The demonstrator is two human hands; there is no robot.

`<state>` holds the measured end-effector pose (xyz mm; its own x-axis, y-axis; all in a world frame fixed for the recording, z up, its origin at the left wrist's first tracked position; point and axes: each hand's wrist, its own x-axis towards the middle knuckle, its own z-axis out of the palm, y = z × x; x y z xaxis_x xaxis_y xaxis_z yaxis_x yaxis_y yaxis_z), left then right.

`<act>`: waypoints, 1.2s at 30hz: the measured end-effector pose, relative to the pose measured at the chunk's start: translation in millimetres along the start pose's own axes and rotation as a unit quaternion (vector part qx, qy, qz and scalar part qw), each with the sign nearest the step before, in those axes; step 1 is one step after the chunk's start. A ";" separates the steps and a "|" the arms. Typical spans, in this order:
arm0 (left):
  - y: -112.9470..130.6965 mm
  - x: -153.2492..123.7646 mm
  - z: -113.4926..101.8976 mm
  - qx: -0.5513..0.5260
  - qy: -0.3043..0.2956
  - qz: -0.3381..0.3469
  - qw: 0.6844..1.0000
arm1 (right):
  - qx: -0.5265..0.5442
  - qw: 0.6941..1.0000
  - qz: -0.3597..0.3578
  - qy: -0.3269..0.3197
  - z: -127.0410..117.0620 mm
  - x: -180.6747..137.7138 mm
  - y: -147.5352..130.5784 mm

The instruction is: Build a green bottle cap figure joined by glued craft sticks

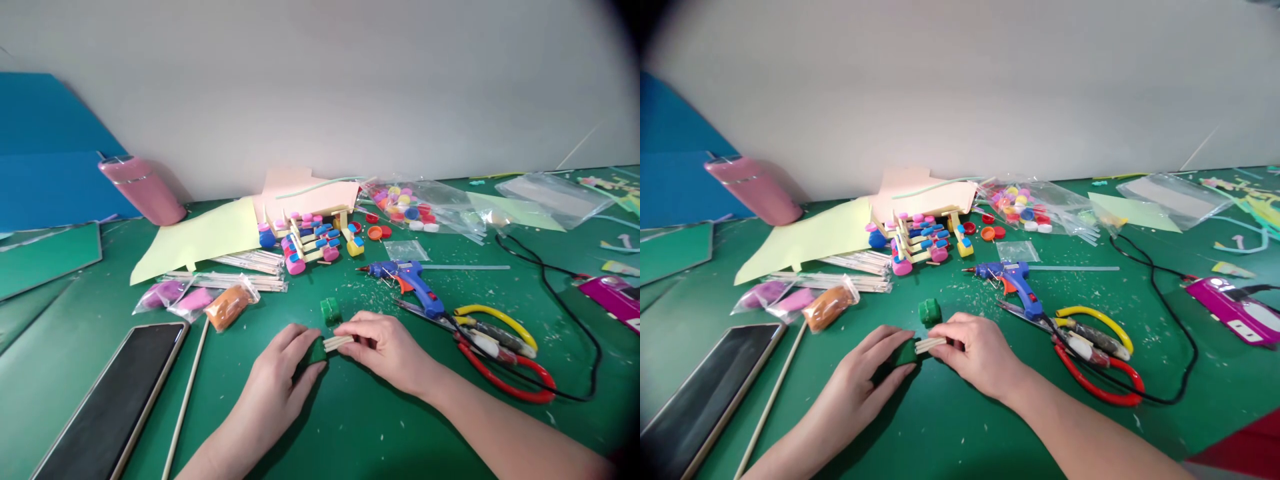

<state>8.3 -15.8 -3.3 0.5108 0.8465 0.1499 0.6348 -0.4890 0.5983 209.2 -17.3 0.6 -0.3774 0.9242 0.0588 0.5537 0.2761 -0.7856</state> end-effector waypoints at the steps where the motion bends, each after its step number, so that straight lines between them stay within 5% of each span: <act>1: 0.1 0.0 -0.2 0.000 0.000 0.000 1.000 | 0.000 1.000 -0.001 0.001 0.1 0.0 0.3; 36: -0.4 -1.2 -0.7 0.010 0.005 0.005 1.000 | -0.001 1.000 -0.005 0.011 0.3 0.1 1.3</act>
<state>7.0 -16.5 -3.1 0.5113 0.8439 0.1626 0.6417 -0.5007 0.5810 209.7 -17.0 -0.6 -0.3665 0.9270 0.0795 0.5524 0.2855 -0.7832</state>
